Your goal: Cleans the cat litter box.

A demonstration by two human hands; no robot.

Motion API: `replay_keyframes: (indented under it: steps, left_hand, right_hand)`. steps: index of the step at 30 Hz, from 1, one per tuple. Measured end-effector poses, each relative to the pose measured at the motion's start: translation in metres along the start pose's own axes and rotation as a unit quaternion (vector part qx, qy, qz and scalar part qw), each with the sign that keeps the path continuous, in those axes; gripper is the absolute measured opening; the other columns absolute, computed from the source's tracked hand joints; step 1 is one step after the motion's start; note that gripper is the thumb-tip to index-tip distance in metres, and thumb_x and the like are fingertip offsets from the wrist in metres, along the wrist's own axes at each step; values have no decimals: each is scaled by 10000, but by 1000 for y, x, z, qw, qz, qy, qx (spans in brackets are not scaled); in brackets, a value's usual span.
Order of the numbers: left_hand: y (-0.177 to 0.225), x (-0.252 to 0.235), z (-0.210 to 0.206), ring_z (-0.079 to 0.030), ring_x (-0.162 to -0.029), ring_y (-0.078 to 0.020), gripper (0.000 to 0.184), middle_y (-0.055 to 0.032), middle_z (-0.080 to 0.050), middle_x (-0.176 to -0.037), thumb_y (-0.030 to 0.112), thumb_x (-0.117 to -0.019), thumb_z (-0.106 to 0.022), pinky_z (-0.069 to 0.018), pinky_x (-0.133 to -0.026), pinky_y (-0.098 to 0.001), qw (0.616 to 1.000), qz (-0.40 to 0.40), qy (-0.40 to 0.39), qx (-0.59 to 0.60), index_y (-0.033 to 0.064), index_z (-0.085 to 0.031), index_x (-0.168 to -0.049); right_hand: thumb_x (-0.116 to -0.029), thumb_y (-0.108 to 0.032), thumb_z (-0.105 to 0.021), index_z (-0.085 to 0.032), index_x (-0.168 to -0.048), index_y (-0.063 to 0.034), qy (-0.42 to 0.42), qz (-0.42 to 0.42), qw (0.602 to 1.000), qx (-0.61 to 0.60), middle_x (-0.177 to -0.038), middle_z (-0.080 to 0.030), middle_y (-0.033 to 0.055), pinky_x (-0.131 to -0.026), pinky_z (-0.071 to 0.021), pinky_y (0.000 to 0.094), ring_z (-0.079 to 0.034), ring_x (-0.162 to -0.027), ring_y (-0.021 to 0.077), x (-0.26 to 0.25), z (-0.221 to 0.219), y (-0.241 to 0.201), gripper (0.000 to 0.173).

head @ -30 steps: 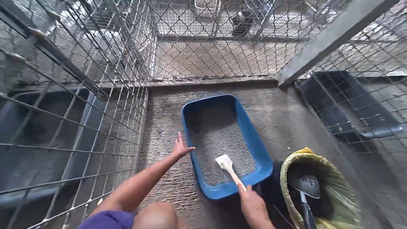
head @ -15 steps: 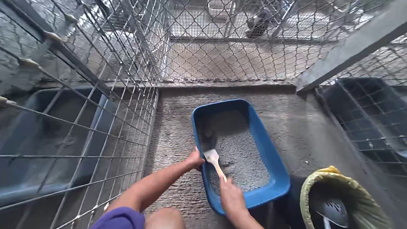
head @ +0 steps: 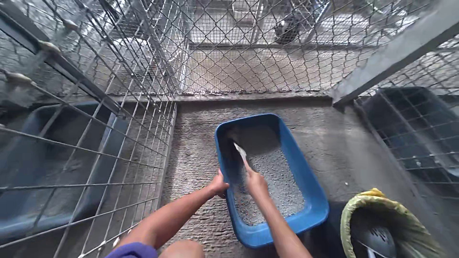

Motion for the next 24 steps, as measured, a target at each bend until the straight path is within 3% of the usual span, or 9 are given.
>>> replay_keyframes:
  steps: [3, 5, 7, 10, 14, 16, 19, 22, 24]
  left_hand:
    - [2, -2, 1, -714, -1002, -401, 966, -323, -546, -1344, 72, -968, -660, -614, -801, -534, 1000, 2, 2, -18, 92, 62, -1611]
    - [4, -3, 2, -691, -1087, -404, 989, -320, -532, -1378, 88, -954, -683, -596, -871, -544, 999, 4, 9, -49, 63, 57, -1610]
    - [7, 0, 1, -678, -1124, -401, 1007, -314, -521, -1395, 89, -947, -690, -588, -902, -541, 998, 6, 13, -66, 46, 70, -1605]
    - [5, 0, 1, -686, -1104, -407, 1012, -319, -517, -1397, 73, -952, -683, -599, -876, -545, 999, 10, 8, -47, 74, 87, -1608]
    - [1, -1, 4, -702, -1048, -417, 972, -333, -515, -1380, 58, -980, -640, -614, -811, -545, 1000, 10, 6, -4, 105, 98, -1611]
    - [-3, -1, 4, -702, -1051, -417, 979, -331, -522, -1371, 60, -975, -646, -613, -817, -546, 1000, 11, 2, -9, 108, 97, -1611]
    - [-1, 0, 4, -674, -1118, -430, 998, -340, -547, -1355, 94, -953, -688, -579, -910, -566, 999, -4, 2, -47, 54, 58, -1614]
    - [-5, 7, -5, -665, -1149, -419, 1010, -336, -549, -1352, 111, -957, -688, -565, -950, -554, 998, 5, -1, -65, 19, 80, -1605]
    - [-10, 8, -12, -687, -1112, -393, 1001, -328, -556, -1340, 123, -964, -679, -584, -922, -527, 998, 12, -8, -62, 23, 83, -1605]
  right_hand:
    - [-1111, -269, -410, -549, -1506, -202, -42, -5, 991, 127, -1359, -627, 237, -993, -509, 591, -642, -1198, 422, 66, 24, 59, 424]
    - [-1095, -181, -431, -499, -1535, -149, -74, -11, 975, 209, -1383, -575, 296, -939, -533, 601, -659, -1129, 475, 106, 10, 90, 446]
    - [-1050, -67, -467, -460, -1545, -77, -82, 6, 968, 238, -1376, -557, 332, -899, -552, 603, -670, -1087, 490, 110, -20, 103, 496]
    - [-1024, -20, -499, -397, -1565, -37, -41, 40, 974, 219, -1404, -534, 329, -915, -556, 583, -665, -1114, 476, 46, -38, 62, 551]
    - [-1050, -34, -445, -353, -1577, -12, 5, 45, 984, 172, -1460, -500, 304, -975, -543, 547, -637, -1200, 443, -36, -9, -27, 535]
    - [-1077, -81, -405, -400, -1557, -27, -6, 29, 986, 162, -1437, -534, 283, -992, -529, 550, -624, -1228, 430, -28, 4, -35, 483]
    - [-1042, -98, -477, -513, -1478, -30, -55, 8, 980, 193, -1359, -603, 286, -960, -522, 620, -628, -1205, 461, 40, 21, -9, 443]
    - [-1043, -52, -472, -457, -1521, -25, -106, 12, 967, 233, -1406, -546, 316, -922, -543, 609, -650, -1141, 483, 88, -21, 25, 479]
    - [-1028, -16, -480, -391, -1563, -30, -87, 34, 973, 213, -1418, -525, 330, -913, -555, 590, -660, -1118, 484, 69, -51, 25, 543]
Point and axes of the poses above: each hand's wrist, its own x-axis away from the middle knuckle, its own z-axis out of the back of the hand, y = z × x, the point moved 9 cm from there along -x, towards the middle knuckle
